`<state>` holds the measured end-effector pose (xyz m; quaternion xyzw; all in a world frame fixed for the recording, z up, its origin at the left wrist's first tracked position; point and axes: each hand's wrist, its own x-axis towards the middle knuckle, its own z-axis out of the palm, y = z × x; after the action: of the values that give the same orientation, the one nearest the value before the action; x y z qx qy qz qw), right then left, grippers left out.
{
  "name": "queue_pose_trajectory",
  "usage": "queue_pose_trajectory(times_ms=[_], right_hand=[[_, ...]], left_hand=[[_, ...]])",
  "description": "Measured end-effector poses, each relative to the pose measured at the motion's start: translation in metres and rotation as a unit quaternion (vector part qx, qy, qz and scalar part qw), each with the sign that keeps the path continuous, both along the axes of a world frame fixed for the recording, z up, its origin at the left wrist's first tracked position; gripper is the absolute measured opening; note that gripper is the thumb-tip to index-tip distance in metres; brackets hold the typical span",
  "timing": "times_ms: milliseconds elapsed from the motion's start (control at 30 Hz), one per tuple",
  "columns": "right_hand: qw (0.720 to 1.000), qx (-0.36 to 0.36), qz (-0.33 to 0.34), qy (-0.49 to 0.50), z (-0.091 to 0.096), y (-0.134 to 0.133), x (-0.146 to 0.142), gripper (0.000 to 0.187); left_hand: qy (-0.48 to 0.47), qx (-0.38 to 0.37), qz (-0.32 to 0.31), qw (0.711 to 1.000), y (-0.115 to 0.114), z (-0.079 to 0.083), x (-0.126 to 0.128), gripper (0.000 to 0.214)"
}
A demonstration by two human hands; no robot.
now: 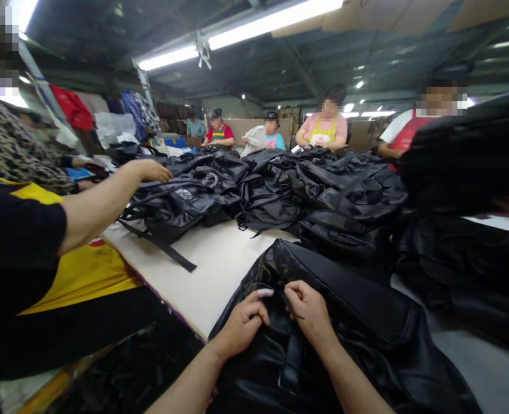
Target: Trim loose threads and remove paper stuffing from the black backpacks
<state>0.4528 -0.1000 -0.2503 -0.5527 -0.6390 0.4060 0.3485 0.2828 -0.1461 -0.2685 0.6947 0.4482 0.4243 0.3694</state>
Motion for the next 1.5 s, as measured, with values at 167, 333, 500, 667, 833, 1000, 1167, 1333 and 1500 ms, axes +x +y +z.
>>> queue_pose_trajectory(times_ms=[167, 333, 500, 667, 833, 1000, 1167, 1333, 1500], right_hand=[[0.996, -0.061, 0.05, 0.042, 0.001, -0.004, -0.004, 0.02], [0.99, -0.089, 0.023, 0.112, 0.003, -0.011, -0.011, 0.026], [0.949, -0.172, 0.07, 0.256, 0.014, -0.016, -0.01, 0.06], [0.959, -0.146, 0.083, 0.228, 0.012, -0.014, -0.01, 0.058], [0.951, -0.125, 0.04, 0.279, 0.014, -0.008, -0.001, 0.049], [0.96, -0.082, 0.022, 0.267, 0.02, -0.003, 0.009, 0.033], [0.991, -0.022, 0.044, 0.125, 0.014, -0.004, 0.005, 0.022], [0.989, 0.017, 0.081, 0.124, 0.015, -0.01, 0.003, 0.026], [0.972, 0.183, 0.129, -0.066, 0.029, -0.019, 0.01, 0.014]], left_hand=[[-0.012, -0.001, -0.012, 1.0, 0.0, 0.003, -0.001, 0.023], [-0.031, -0.015, -0.01, 0.999, 0.001, 0.001, -0.005, 0.016], [-0.045, -0.04, 0.01, 0.998, 0.002, -0.002, -0.002, 0.014], [-0.04, -0.092, 0.056, 0.993, 0.01, 0.009, 0.011, 0.02], [0.033, -0.061, 0.036, 0.997, 0.017, 0.011, 0.014, 0.024], [-0.025, -0.078, 0.026, 0.996, 0.018, 0.005, 0.009, 0.01], [-0.041, -0.055, 0.027, 0.997, 0.017, 0.005, 0.012, 0.005], [-0.027, -0.041, 0.054, 0.997, 0.018, 0.005, 0.017, 0.007], [0.003, -0.053, 0.069, 0.996, 0.023, 0.01, 0.021, 0.012]])
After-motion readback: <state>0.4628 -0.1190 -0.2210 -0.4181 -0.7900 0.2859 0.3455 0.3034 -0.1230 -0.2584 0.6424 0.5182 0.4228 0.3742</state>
